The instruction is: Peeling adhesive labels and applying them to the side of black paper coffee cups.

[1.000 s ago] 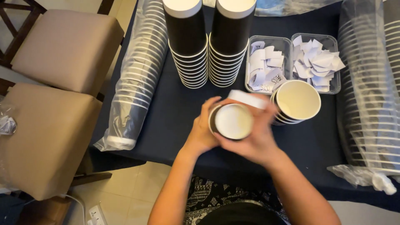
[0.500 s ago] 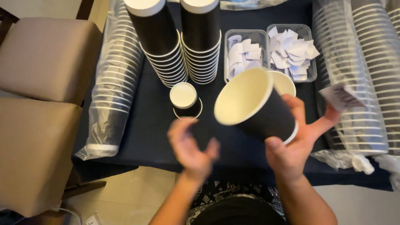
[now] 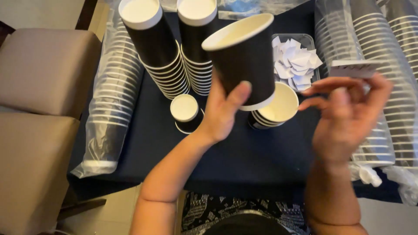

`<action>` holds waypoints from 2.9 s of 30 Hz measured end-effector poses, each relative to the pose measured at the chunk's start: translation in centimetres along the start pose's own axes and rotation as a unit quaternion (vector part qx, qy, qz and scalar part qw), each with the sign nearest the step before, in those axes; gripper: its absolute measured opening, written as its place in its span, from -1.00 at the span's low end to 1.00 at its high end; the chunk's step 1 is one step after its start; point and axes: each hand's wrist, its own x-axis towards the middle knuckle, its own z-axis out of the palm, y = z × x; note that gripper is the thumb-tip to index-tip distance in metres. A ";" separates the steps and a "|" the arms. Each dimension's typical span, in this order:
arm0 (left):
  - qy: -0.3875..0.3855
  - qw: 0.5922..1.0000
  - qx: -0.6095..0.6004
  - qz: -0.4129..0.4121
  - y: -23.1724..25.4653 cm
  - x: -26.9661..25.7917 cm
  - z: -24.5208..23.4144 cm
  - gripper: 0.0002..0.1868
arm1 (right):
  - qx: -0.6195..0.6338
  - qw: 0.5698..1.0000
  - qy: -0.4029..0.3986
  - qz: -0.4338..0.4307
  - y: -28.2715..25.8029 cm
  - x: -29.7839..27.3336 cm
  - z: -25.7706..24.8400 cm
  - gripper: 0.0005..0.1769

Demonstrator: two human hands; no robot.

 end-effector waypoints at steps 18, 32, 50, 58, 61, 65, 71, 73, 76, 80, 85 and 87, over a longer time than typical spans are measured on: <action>-0.023 0.958 -0.264 -0.109 -3.9 -1.2 -2.4 -0.21 | -0.061 0.994 -0.088 0.011 0.2 -0.7 1.0 -0.78; -0.014 0.966 -0.212 -0.144 -2.7 0.4 -2.4 -0.07 | -0.151 0.968 -0.199 0.030 -2.9 2.9 3.9 -0.90; 0.010 0.992 -0.055 -0.115 -1.0 0.4 -2.6 -0.23 | -0.206 0.941 -0.256 0.078 -4.2 4.4 5.3 -0.87; -0.011 0.997 -0.003 -0.077 -1.6 0.3 -3.0 0.22 | -0.214 0.937 -0.263 0.082 -3.8 5.0 5.4 -0.86; -0.007 0.996 -0.024 -0.089 -1.6 0.2 -2.8 0.24 | -0.209 0.939 -0.256 0.092 -3.8 4.9 5.4 -0.84; -0.009 0.995 -0.017 -0.097 -1.3 0.2 -2.8 0.27 | -0.223 0.938 -0.256 0.065 -3.5 4.7 5.2 -0.83; 0.001 0.996 -0.008 -0.086 -0.8 0.3 -2.4 0.08 | -0.256 0.933 -0.248 0.057 -3.4 4.5 5.2 -0.80; 0.004 0.996 0.017 -0.085 -0.5 0.4 -2.3 -0.04 | -0.264 0.931 -0.248 0.046 -3.4 4.4 5.2 -0.79; 0.001 0.993 0.038 -0.108 -0.6 0.4 -2.5 -0.09 | -0.263 0.930 -0.257 0.031 -3.3 4.6 5.1 -0.79; 0.001 0.994 0.047 -0.097 -0.9 0.2 -2.5 -0.20 | -0.268 0.930 -0.252 0.029 -2.4 4.2 5.0 -0.79; 0.009 0.998 -0.027 -0.055 -2.2 -0.7 -2.8 -0.39 | -0.443 0.853 -0.218 -0.169 0.8 4.2 4.2 -0.32; -0.004 0.999 -0.013 -0.036 -1.8 -0.7 -2.7 -0.35 | -0.435 0.860 -0.188 -0.189 1.4 4.3 3.6 -0.31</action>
